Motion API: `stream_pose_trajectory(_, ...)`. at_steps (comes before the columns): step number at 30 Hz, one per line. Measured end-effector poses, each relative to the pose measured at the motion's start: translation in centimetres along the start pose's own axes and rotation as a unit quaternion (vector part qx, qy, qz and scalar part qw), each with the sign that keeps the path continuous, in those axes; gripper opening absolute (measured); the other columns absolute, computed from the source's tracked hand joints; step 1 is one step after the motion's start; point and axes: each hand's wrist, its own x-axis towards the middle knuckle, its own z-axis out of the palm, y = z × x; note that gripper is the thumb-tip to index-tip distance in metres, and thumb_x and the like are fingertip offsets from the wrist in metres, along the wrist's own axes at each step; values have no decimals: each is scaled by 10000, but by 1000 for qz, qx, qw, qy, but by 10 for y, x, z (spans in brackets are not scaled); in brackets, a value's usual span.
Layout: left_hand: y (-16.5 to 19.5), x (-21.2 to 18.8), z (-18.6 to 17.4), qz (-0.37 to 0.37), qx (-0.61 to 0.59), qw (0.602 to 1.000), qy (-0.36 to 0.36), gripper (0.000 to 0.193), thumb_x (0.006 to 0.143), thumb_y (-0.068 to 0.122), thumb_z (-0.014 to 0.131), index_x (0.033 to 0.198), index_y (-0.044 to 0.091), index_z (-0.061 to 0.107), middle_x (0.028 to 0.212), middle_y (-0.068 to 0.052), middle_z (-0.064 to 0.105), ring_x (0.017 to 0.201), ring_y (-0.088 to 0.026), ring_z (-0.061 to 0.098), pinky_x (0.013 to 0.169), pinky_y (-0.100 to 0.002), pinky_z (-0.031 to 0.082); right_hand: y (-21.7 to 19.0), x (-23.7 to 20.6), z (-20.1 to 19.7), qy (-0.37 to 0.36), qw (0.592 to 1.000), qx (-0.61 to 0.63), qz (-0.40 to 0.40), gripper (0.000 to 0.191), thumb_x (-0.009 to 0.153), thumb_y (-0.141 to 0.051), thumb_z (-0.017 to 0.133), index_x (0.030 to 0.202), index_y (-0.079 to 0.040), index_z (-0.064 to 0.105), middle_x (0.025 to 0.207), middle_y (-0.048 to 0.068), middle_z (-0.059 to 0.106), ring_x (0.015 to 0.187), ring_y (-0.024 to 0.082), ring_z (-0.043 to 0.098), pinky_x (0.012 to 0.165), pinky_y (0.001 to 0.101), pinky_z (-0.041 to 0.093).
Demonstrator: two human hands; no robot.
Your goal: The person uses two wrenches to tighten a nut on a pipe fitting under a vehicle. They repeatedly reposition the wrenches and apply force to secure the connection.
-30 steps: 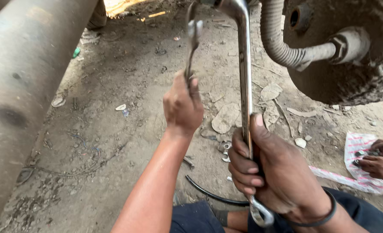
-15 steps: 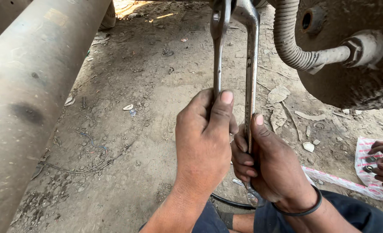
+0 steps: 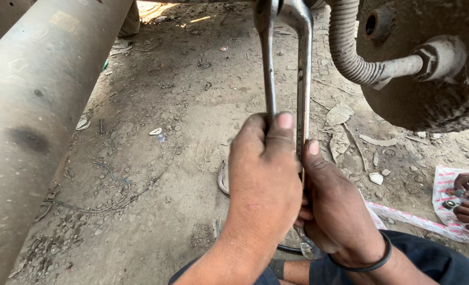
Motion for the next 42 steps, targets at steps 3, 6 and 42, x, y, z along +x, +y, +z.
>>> stream_pose_trajectory(3, -6, 2, 6, 166, 59, 983, 60, 336, 1069, 259, 448, 888, 29, 612, 619, -25, 602, 482, -88, 547, 396, -268, 434, 2, -2, 2, 9, 1000, -4, -12, 559, 1053, -520, 346, 871, -37, 561, 553, 6, 402, 435, 122, 315, 403, 290, 289)
stream_pose_trajectory(6, -13, 13, 8, 182, 122, 975, 43, 315, 1059, 238, 432, 861, 32, 565, 560, -37, 591, 409, -108, 562, 318, -288, 414, 2, 2, 5, 34, 999, 3, -8, 557, 1031, -514, 330, 898, -53, 611, 549, 2, 423, 418, 117, 308, 388, 282, 263)
stream_pose_trajectory(42, -88, 165, -50, 587, 251, 759, 126, 233, 1149, 242, 502, 1044, 36, 524, 725, -98, 617, 617, -248, 649, 526, -394, 500, -1, -8, -7, -161, 983, 82, 41, 575, 1045, -592, 263, 821, -85, 417, 590, -16, 327, 423, 101, 281, 400, 277, 332)
